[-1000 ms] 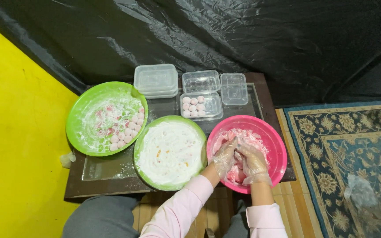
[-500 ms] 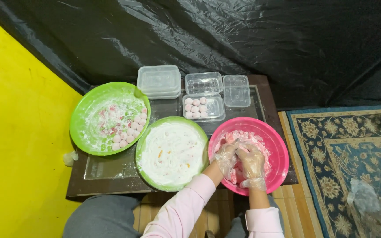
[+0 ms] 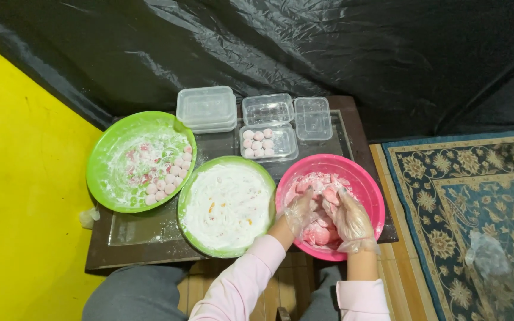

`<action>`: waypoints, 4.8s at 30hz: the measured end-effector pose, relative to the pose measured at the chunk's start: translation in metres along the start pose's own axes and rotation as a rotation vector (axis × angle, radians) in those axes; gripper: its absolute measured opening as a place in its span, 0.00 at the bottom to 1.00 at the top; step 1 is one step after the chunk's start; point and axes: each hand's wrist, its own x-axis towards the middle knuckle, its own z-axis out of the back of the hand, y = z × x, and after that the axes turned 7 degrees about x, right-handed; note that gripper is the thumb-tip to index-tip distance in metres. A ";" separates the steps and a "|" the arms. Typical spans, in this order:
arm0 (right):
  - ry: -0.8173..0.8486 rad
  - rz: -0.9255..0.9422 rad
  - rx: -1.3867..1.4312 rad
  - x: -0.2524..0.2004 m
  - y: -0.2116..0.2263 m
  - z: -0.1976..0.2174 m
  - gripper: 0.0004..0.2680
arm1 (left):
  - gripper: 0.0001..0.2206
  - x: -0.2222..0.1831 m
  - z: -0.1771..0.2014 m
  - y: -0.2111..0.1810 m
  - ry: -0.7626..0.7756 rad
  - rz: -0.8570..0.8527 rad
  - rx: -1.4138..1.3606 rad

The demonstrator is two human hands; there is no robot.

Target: Shaping pink dough into small balls, coating them in white powder, and placing them into plastic containers.

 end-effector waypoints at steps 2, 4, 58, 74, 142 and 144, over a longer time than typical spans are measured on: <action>0.061 -0.042 0.089 -0.003 0.001 -0.007 0.02 | 0.21 0.004 -0.007 0.008 0.013 -0.059 0.063; 0.053 0.009 0.038 -0.007 0.000 -0.010 0.03 | 0.14 -0.034 -0.002 -0.007 0.452 0.001 -0.231; 0.013 0.331 -0.600 -0.036 -0.141 -0.057 0.07 | 0.17 -0.195 0.142 -0.006 -0.005 -0.516 0.622; 0.475 0.562 -0.981 -0.087 -0.142 -0.093 0.11 | 0.25 -0.186 0.155 -0.023 0.178 -0.470 0.018; 0.315 0.207 -0.951 -0.105 -0.142 -0.107 0.16 | 0.19 -0.259 0.138 -0.039 0.031 -0.535 0.035; 0.304 0.186 -0.896 -0.100 -0.146 -0.101 0.14 | 0.20 -0.253 0.143 -0.036 -0.067 -0.533 0.072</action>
